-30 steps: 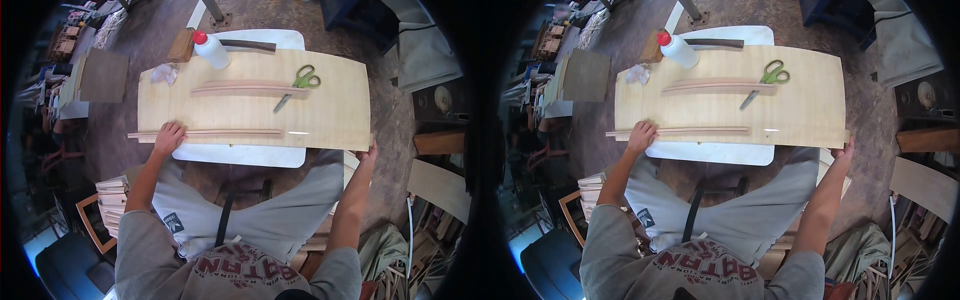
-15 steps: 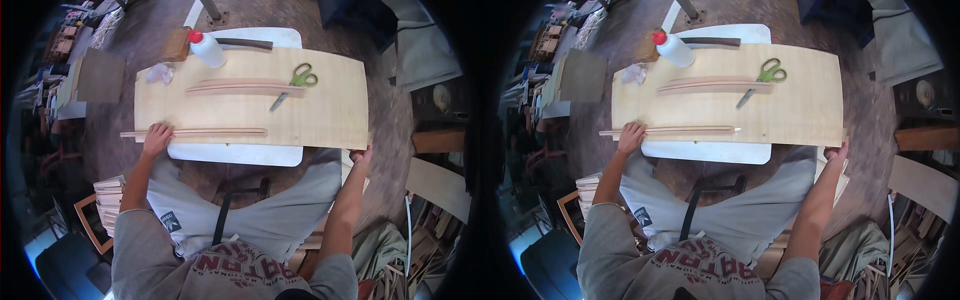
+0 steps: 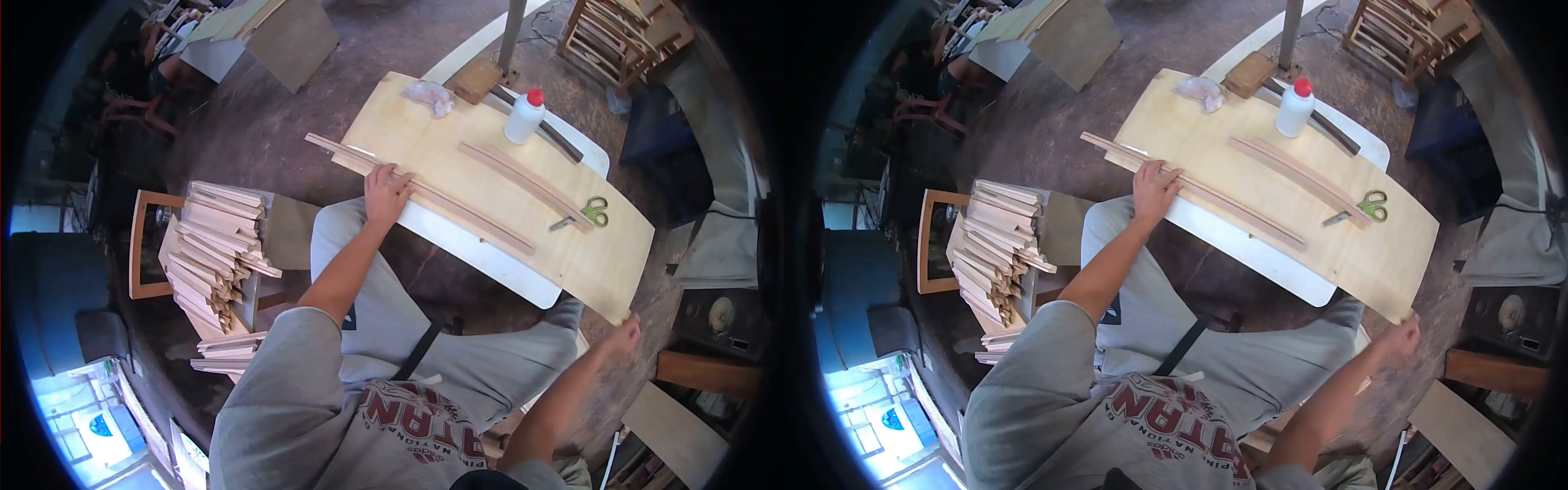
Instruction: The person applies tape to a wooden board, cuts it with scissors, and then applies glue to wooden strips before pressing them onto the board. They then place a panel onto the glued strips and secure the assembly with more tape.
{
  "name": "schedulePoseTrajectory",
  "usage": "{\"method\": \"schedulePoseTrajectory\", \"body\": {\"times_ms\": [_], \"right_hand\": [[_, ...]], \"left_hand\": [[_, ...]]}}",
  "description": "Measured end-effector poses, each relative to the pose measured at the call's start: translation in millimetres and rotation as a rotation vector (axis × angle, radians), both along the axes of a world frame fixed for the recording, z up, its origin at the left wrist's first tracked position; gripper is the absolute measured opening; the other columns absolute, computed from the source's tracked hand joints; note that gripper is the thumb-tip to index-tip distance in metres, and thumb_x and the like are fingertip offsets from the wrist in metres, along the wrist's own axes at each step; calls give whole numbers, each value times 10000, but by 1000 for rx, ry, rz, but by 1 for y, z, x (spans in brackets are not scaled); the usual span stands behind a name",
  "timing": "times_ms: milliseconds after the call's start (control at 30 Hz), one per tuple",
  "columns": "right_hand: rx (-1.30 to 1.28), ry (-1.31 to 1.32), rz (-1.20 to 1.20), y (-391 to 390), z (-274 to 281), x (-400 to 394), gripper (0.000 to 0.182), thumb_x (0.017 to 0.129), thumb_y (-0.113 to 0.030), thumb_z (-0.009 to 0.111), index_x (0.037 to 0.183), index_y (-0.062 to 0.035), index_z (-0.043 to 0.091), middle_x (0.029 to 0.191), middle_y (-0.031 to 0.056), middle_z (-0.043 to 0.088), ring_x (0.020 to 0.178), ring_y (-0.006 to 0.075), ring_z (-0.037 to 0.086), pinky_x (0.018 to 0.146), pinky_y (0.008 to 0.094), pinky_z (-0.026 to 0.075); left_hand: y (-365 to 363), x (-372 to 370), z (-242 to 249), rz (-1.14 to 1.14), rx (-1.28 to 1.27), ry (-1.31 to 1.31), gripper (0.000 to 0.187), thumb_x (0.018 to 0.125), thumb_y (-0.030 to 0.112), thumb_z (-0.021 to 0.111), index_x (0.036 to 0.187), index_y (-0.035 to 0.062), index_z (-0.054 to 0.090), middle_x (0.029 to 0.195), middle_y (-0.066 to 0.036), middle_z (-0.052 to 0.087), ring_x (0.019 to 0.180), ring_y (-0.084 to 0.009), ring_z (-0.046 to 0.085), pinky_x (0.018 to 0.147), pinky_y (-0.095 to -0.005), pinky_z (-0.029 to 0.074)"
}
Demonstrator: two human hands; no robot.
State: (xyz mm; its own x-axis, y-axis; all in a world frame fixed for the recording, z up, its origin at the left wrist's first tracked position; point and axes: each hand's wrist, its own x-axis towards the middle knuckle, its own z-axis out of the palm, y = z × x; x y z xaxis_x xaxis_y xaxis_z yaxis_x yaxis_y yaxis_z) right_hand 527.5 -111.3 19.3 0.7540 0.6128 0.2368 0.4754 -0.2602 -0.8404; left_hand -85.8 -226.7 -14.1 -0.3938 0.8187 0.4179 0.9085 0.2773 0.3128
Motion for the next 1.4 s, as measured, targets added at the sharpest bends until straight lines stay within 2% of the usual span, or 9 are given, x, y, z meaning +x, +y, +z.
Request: {"method": "schedulePoseTrajectory", "body": {"times_ms": [33,200,300,733,767,867,1033,1133,1400], "right_hand": [[106,16,155,4,-12,-27,282,937,-260,676,950,13,744,881,79,733,780,172,638,734,354,513],[-110,-103,828,-19,-4,-221,171,929,-184,706,902,-15,724,787,37,677,732,122,599,690,287,495],[-53,-209,1006,-23,-10,-284,156,865,-220,727,863,-64,733,858,112,719,782,283,701,709,385,544],[-237,-562,886,81,24,-314,186,846,-283,686,854,-109,749,827,120,716,773,338,691,694,459,543],[-331,-578,890,90,24,-317,163,852,-254,676,901,-125,762,923,112,728,859,322,690,742,447,551],[-75,-757,898,117,-1,-319,164,859,-229,671,958,-147,772,1045,102,724,970,312,671,805,434,550],[-406,-652,847,133,-9,-318,274,841,-248,698,1093,-180,781,1123,106,715,1034,320,656,891,463,535],[-308,-480,899,129,-11,-313,280,824,-247,699,1083,-184,785,1126,102,717,1045,318,654,893,458,531],[-48,-723,1020,109,-27,-302,297,779,-276,722,1039,-153,799,1107,120,719,1058,329,645,935,426,525]], "left_hand": [[-2,0,1,21,5,19,325,833,363,753,1132,237,770,1302,-117,587,1244,-359,500,1077,-489,378],[-5,-5,-2,75,-73,-23,347,827,376,761,1155,263,766,1399,-135,546,1314,-385,457,1094,-502,360],[0,-8,-9,20,-78,-87,379,831,414,756,1185,282,752,1440,-182,525,1341,-420,454,1074,-520,387],[7,-2,-1,122,-118,-169,365,814,468,766,1087,227,791,1431,-83,551,1387,-359,444,1092,-514,342],[8,-2,-2,121,-105,-162,362,810,462,770,1083,225,790,1426,-80,555,1386,-363,444,1091,-517,342],[8,-1,-2,122,-103,-172,365,802,456,778,1078,218,788,1416,-76,561,1384,-376,443,1095,-516,340],[9,-2,-1,108,-87,-172,358,802,446,780,1074,213,786,1395,-78,574,1370,-386,452,1096,-510,343],[8,-2,1,107,-94,-165,355,810,444,774,1077,210,783,1382,-78,582,1364,-391,454,1093,-508,347],[10,2,2,105,-111,-151,340,815,404,772,1080,191,771,1359,-82,579,1362,-396,430,1089,-526,334]]}}
